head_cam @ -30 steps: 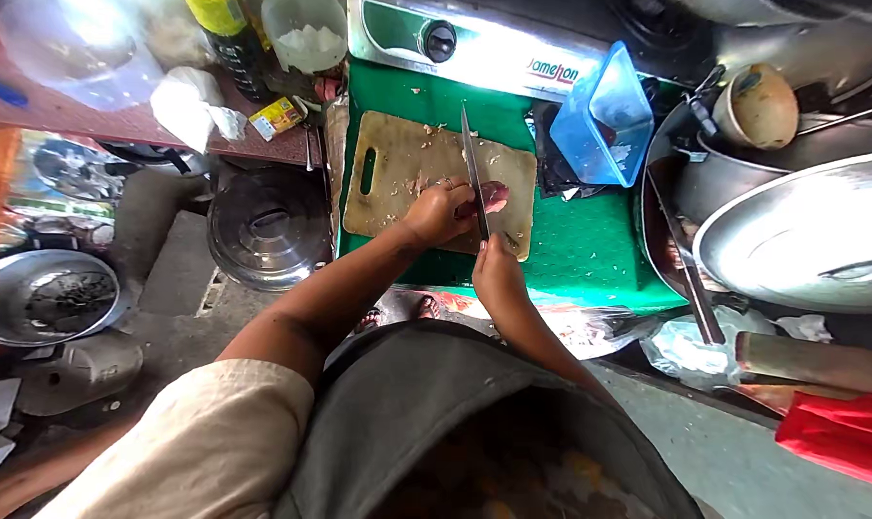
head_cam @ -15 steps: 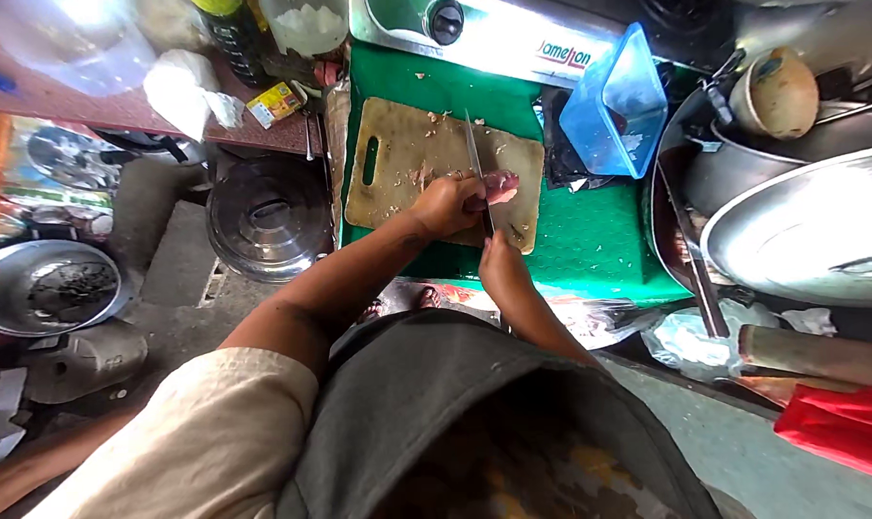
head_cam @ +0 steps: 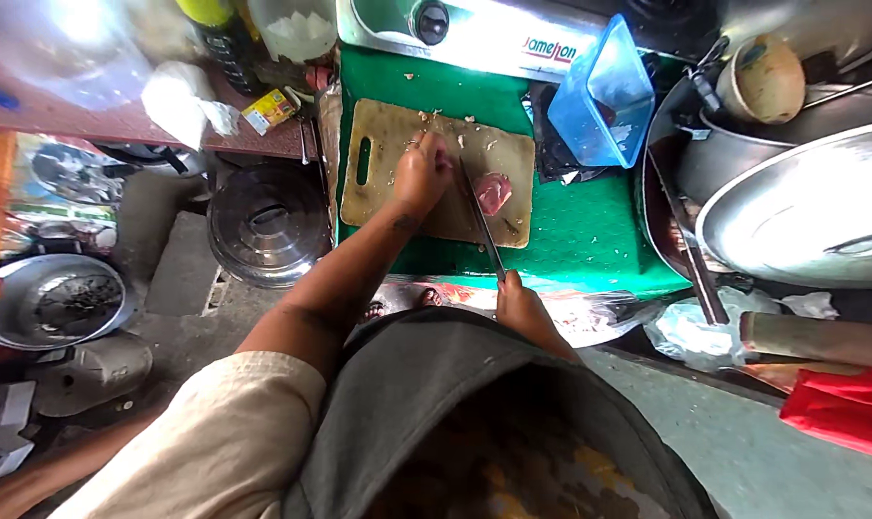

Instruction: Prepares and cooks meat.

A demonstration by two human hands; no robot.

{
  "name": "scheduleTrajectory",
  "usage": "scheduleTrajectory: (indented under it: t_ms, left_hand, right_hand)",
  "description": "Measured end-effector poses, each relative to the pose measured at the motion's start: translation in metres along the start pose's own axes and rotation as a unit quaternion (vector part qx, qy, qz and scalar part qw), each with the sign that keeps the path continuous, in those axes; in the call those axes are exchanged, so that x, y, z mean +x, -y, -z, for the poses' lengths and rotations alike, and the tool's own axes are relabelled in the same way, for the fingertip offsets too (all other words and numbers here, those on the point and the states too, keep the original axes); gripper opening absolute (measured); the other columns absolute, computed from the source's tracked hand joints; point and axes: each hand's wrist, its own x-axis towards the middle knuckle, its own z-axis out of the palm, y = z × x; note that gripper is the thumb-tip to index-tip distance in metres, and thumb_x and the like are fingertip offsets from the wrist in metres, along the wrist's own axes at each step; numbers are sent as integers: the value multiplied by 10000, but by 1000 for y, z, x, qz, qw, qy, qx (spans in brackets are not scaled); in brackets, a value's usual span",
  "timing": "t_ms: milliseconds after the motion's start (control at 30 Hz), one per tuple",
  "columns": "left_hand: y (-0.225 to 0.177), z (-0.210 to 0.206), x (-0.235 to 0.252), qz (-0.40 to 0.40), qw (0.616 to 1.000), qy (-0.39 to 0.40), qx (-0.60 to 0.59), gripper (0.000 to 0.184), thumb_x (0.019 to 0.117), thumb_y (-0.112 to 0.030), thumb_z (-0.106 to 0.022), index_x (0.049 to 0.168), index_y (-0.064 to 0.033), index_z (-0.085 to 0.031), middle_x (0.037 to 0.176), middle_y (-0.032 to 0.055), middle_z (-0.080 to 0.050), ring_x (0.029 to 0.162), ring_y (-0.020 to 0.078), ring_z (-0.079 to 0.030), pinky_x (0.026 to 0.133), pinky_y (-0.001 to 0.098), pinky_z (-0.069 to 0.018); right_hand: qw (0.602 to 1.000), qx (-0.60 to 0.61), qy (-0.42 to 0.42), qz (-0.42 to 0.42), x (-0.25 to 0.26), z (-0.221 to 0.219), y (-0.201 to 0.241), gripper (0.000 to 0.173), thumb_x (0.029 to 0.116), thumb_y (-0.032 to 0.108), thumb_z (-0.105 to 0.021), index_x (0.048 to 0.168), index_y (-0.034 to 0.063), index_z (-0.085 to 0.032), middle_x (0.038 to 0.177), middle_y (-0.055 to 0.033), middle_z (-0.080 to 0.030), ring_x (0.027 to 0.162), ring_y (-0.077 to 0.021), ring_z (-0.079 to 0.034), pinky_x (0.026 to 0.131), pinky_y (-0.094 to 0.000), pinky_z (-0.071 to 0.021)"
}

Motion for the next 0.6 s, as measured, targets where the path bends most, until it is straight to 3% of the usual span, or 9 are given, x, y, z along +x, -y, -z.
scheduleTrajectory:
  t_ms: [67, 167, 233, 267, 333, 400, 533, 600]
  left_hand:
    - [4, 12, 5, -4, 1000, 2, 11, 318, 885, -61, -699, 1175, 44, -624, 1211, 231, -630, 1052, 347, -666, 921, 495, -554]
    - [4, 19, -3, -57, 997, 19, 41, 462, 805, -32, -741, 1241, 34, -603, 1281, 283, -588, 1148, 432, -618, 962, 560, -520]
    - [-4, 14, -19, -113, 992, 10, 50, 524, 775, -90, -779, 1264, 29, -631, 1350, 322, -551, 1263, 503, -533, 1044, 615, -450]
    - [-9, 8, -27, -145, 988, -1, 51, 494, 784, -152, -790, 1226, 27, -657, 1301, 315, -586, 1235, 500, -555, 1029, 608, -462]
    - [-24, -11, -41, -166, 985, 16, 44, 480, 817, -281, -811, 1170, 14, -677, 1195, 260, -649, 1145, 431, -626, 976, 548, -522]
    - [-34, -30, -43, -132, 989, 66, 21, 523, 858, -320, -812, 1218, 20, -640, 1206, 250, -625, 1140, 410, -625, 969, 518, -534]
    - [-27, -42, -27, -132, 989, 66, -17, 326, 889, -105, -714, 1175, 41, -658, 1206, 257, -633, 1117, 407, -640, 969, 506, -530]
    - [-20, -39, -20, -159, 985, 63, -29, 290, 874, -96, -721, 1131, 32, -680, 1181, 242, -645, 1073, 376, -660, 937, 493, -549]
  right_hand:
    - [1000, 14, -8, 23, -7, 2, -8, 377, 1130, 164, -324, 1394, -76, -444, 1136, -289, -662, 1093, -401, -676, 950, -505, -517]
    - [984, 73, -111, 116, -18, 0, -26, 349, 1105, 147, -374, 1247, -127, -538, 904, -257, -659, 855, -366, -679, 798, -489, -535]
    - [965, 96, -194, 145, -22, 0, -32, 340, 1098, 149, -387, 1220, -119, -557, 799, -201, -640, 727, -301, -653, 697, -449, -537]
    - [958, 94, -225, 148, -21, 0, -34, 331, 1098, 152, -389, 1212, -107, -561, 767, -175, -623, 688, -272, -634, 664, -425, -530]
    - [958, 76, -242, 134, -14, 3, -39, 303, 1108, 165, -387, 1184, -78, -552, 746, -158, -609, 674, -265, -636, 650, -421, -533]
    - [962, 53, -240, 120, -8, 4, -41, 276, 1111, 176, -389, 1140, -52, -541, 722, -150, -600, 663, -272, -644, 636, -427, -536]
    - [971, 34, -211, 104, -4, 2, -40, 293, 1119, 181, -374, 1161, -52, -547, 781, -168, -635, 745, -294, -676, 694, -434, -544]
    - [973, 34, -202, 103, -3, 2, -40, 296, 1122, 186, -366, 1156, -50, -541, 778, -173, -632, 744, -310, -677, 693, -449, -544]
